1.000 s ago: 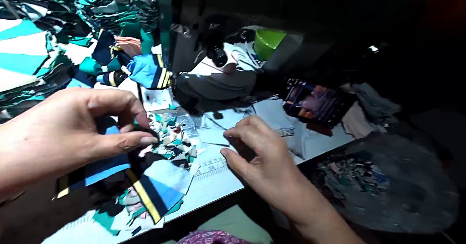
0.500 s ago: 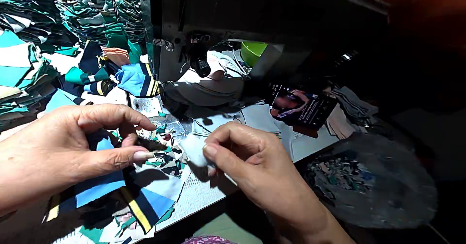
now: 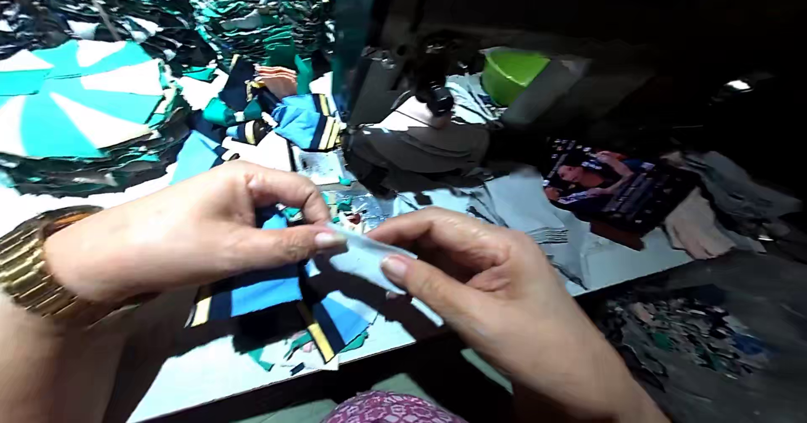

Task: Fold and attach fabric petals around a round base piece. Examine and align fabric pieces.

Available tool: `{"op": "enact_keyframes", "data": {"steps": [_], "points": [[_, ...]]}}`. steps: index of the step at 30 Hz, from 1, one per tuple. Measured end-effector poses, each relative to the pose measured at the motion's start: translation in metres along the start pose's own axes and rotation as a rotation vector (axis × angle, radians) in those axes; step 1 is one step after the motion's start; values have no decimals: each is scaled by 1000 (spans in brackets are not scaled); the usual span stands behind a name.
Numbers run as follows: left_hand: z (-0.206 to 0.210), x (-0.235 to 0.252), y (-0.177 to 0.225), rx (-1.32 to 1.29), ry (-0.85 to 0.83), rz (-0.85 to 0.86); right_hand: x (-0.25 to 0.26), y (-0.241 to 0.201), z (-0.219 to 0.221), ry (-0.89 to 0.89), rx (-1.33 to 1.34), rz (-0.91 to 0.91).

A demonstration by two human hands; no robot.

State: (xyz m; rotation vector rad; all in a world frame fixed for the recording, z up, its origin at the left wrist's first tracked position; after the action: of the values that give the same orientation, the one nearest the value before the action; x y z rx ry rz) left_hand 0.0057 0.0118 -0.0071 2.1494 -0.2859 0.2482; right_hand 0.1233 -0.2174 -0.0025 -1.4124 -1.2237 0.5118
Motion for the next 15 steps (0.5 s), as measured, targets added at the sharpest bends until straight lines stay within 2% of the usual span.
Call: {"op": "enact_keyframes", "data": {"steps": [5, 15], "points": [[-4, 2, 11, 61, -23, -84, -4, 6, -1, 131, 9, 56], [2, 3, 10, 262, -159, -52, -18, 19, 6, 146, -130, 109]]}}
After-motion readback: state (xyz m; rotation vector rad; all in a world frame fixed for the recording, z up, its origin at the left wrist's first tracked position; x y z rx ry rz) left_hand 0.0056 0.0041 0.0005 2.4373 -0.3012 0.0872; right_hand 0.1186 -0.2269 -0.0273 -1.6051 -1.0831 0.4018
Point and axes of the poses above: each hand's wrist, its own x-axis towards the middle knuckle, its own z-axis out of the palm, y = z × x, the point moved 1 cm from there along x, towards the middle knuckle, and after that the axes turned 5 degrees about x, right-handed, at the moved point
